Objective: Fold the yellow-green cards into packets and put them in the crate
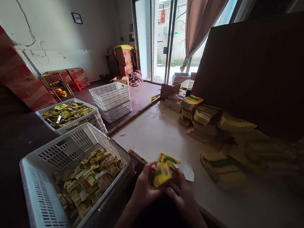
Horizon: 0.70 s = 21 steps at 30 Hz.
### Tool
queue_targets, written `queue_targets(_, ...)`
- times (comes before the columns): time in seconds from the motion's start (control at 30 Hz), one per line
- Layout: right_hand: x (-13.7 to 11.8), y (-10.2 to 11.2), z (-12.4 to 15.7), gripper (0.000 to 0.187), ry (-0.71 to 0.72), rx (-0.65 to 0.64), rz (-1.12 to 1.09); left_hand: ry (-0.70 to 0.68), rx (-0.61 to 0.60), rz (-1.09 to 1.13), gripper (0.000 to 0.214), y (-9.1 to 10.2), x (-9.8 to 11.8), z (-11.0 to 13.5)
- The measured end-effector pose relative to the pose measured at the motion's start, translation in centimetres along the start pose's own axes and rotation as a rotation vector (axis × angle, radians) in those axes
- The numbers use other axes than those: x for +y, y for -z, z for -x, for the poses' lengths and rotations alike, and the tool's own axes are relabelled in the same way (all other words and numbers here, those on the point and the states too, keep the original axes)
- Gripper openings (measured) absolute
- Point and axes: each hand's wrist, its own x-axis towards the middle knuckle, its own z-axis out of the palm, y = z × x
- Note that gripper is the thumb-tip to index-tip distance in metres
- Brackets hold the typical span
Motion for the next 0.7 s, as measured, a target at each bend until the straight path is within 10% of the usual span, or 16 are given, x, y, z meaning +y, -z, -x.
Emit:
queue_targets(0.1,1.8,0.0,-1.6,0.047,0.022,0.115,0.333,0.127,0.573,0.523,0.089,2.3,0.9,-1.8)
queue_targets(0.2,3.8,0.4,-2.7,0.041,0.031,0.170,0.527,0.377,0.877,0.937,0.044,4.7,1.9,-3.5)
queue_targets(0.47,5.7,0.0,-2.9,0.043,0.165,0.262,0.678,0.679,0.464,1.005,0.026,1.3,2.4,-2.0)
queue_targets(0.7,3.8,0.1,-2.2,0.037,0.299,0.471,0.708,0.553,0.270,0.756,0.099,-2.3,-0.2,0.0)
